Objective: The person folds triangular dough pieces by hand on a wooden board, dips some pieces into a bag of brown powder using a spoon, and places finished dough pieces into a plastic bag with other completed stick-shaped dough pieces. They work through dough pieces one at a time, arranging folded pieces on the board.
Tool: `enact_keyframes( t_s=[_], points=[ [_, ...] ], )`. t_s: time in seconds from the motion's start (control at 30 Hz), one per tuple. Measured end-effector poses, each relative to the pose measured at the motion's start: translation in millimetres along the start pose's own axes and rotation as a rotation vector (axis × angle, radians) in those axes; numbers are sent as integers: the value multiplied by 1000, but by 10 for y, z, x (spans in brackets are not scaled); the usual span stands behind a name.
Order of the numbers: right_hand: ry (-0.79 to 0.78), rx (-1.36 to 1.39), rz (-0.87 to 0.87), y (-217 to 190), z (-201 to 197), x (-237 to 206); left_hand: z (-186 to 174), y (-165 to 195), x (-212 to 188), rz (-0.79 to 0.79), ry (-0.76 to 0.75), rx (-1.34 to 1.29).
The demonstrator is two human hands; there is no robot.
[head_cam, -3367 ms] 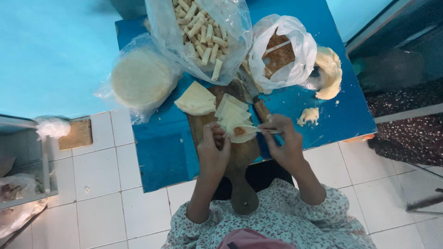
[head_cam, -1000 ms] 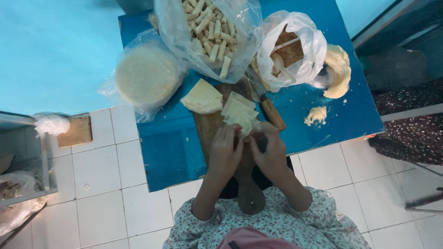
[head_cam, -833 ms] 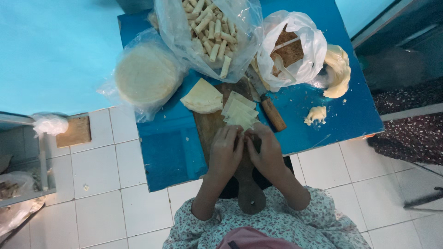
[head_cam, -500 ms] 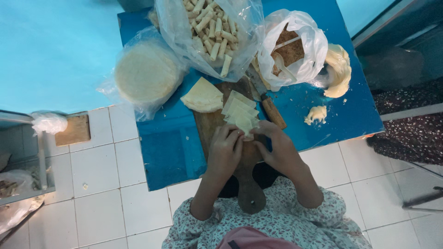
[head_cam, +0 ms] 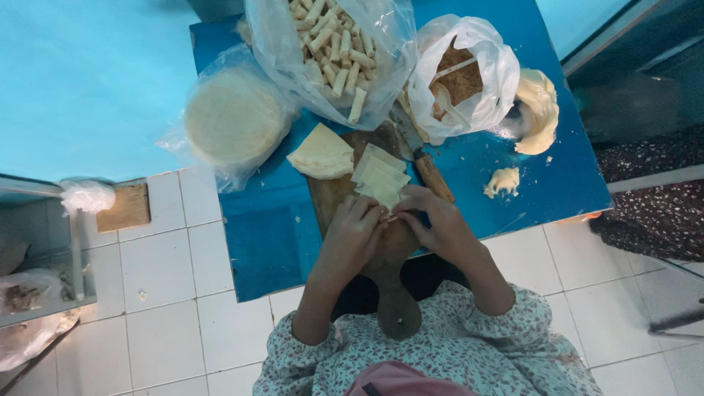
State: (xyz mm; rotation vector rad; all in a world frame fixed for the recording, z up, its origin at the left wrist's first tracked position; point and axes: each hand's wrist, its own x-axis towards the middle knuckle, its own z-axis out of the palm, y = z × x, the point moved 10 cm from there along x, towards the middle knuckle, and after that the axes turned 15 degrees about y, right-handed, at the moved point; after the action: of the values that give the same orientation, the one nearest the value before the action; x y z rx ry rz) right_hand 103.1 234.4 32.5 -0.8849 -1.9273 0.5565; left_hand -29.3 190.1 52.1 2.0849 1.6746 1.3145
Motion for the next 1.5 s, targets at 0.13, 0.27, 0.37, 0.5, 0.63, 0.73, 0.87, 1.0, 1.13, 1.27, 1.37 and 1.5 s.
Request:
enact_keyframes(
  t_s=[0.13, 0.27, 0.37, 0.5, 0.63, 0.73, 0.87, 1.0, 1.13, 1.27, 1.37, 1.5],
  points=[
    [-95, 62, 7, 27, 31, -22, 56, 27, 10, 79, -7, 64],
    [-81, -17, -65, 21, 75, -58, 23, 26, 35, 59, 36, 41],
    [-14, 16, -48, 34, 75, -22, -7, 34, 44, 42, 49, 5],
    [-85, 61, 207, 209, 146, 43, -16, 13, 47, 14, 64, -19],
    [-58, 28, 114, 47, 105, 187, 40, -107, 44, -94, 39, -60],
    [-24, -18, 6, -83, 79, 242, 47, -121, 81, -82, 41, -33],
    [-92, 77, 178, 32, 150, 190, 64, -172, 122, -154, 17, -21],
    [-93, -70, -48, -131, 105, 198, 37, -117, 169, -118, 42, 45],
    [-113, -21, -124, -213, 79, 203, 19, -88, 145, -76, 26, 100],
    [-103, -33, -124, -194, 86, 222, 22, -32, 123, 47, 18, 143],
    [-143, -22, -67, -106, 138, 230, 49, -25, 115, 105, 22, 206],
    [-179, 8, -10, -8, 188, 263, 79, -84, 110, 60, 15, 237]
  ],
)
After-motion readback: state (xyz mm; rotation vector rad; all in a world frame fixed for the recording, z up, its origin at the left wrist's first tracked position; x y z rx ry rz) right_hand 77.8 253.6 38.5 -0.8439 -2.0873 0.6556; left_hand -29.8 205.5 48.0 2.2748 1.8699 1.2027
